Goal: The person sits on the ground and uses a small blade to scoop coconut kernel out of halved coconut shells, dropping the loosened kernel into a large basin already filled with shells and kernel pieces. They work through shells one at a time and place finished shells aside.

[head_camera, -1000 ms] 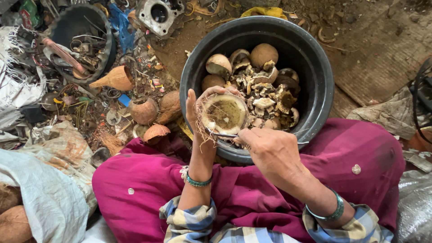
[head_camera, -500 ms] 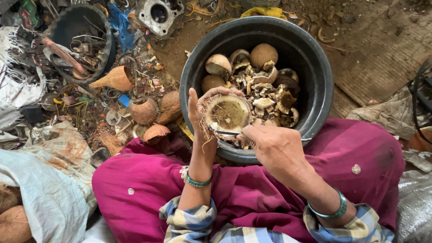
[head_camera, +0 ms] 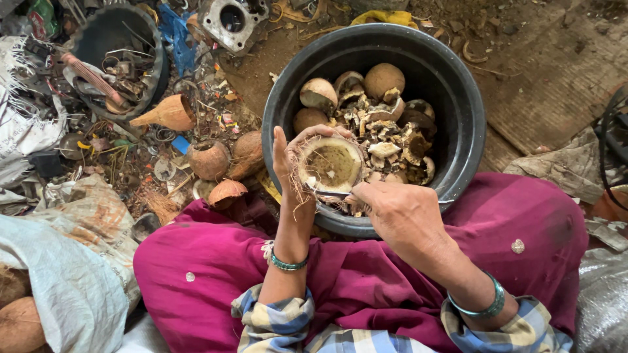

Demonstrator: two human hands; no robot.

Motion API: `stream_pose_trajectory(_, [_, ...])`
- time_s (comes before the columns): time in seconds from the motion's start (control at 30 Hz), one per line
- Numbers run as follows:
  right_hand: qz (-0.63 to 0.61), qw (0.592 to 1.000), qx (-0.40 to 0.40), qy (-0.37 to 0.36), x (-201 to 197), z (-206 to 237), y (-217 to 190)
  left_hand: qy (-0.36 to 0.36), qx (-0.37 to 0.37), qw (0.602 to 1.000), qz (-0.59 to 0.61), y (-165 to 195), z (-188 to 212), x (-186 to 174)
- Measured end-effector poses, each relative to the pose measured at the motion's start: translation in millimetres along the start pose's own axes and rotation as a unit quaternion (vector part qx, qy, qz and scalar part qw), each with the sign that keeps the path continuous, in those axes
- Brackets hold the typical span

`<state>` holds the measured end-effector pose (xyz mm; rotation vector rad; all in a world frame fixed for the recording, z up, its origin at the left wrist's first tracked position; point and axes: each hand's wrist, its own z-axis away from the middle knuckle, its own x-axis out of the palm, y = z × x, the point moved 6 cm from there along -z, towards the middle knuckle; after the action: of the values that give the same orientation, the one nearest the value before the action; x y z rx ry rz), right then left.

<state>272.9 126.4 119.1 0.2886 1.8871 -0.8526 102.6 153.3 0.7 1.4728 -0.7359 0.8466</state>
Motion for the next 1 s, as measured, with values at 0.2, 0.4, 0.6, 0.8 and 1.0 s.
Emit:
stream_pose_trajectory(0.2, [-0.013, 1.000, -0.013, 0.010, -0.6, 0.3, 0.8, -0.008, -0.009, 1.000, 0.023, -1.8, 0.0, 0.1])
stream_pose_trajectory(0.4, [-0.010, 1.000, -0.017, 0.013, -1.9, -0.9, 0.5, 0.005, -0.006, 1.000, 0.013, -1.9, 0.6, 0.6])
stream_pose_trajectory(0.6, [-0.030, 0.999, -0.012, 0.018, -2.9, -0.2, 0.1, -0.003, -0.006, 0.999, -0.034, -1.7, 0.7, 1.0])
stream_pose_trajectory(0.8, [-0.017, 0.999, 0.037, 0.012, 4.4, 1.8, 7.2, -0.026, 0.032, 0.993, -0.108, -2.2, 1.3, 0.1])
stream_pose_trajectory(1.0, [-0.017, 0.996, 0.081, 0.014, 13.3, 5.6, 11.2, -0.022, 0.104, 0.972, -0.211, 8.0, -1.8, -4.4])
